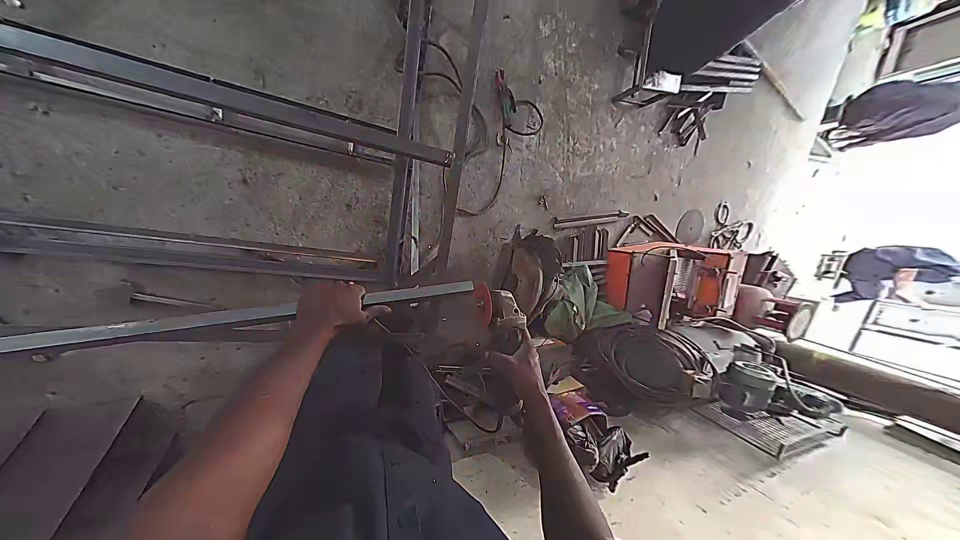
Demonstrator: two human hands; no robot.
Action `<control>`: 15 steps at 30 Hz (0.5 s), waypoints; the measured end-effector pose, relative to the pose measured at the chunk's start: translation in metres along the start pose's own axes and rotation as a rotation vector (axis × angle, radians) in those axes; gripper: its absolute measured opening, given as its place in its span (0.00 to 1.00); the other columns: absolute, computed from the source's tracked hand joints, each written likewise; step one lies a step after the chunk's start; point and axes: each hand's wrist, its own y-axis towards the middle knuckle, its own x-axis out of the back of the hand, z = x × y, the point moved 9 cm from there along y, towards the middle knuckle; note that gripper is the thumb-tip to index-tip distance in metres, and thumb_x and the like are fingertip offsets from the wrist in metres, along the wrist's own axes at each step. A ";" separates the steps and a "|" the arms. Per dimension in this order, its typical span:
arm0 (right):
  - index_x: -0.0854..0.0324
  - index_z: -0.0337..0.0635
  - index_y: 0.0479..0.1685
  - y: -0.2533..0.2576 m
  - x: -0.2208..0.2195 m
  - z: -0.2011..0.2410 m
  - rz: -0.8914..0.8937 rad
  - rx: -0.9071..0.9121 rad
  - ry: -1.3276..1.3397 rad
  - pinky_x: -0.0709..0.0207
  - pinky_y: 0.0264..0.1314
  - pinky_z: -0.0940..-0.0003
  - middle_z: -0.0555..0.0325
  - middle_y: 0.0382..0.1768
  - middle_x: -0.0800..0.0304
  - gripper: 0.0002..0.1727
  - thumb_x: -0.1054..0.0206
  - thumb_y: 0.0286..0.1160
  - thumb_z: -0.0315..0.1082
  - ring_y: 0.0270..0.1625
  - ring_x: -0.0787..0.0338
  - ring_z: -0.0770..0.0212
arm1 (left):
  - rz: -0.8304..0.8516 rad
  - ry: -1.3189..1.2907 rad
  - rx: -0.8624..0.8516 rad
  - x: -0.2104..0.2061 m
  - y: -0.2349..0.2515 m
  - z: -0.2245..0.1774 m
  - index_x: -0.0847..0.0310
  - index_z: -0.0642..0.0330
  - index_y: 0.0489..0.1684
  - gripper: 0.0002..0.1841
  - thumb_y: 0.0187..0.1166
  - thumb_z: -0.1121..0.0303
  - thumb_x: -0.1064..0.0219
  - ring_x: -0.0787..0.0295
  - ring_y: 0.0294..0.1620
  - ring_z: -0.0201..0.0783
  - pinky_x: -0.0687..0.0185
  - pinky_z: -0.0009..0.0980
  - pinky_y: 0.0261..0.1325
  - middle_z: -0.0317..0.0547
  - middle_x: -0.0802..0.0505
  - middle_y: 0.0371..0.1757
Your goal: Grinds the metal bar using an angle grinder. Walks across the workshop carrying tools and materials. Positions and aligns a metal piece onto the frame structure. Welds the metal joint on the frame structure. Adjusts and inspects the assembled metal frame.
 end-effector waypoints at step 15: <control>0.35 0.44 0.84 0.020 0.002 0.007 -0.014 0.031 -0.086 0.15 0.62 0.44 0.47 0.59 0.09 0.56 0.13 0.43 0.46 0.59 0.08 0.52 | 0.055 -0.014 -0.004 0.010 -0.010 -0.005 0.12 0.49 0.50 0.42 0.69 0.18 0.48 0.06 0.51 0.58 0.15 0.65 0.48 0.54 0.05 0.45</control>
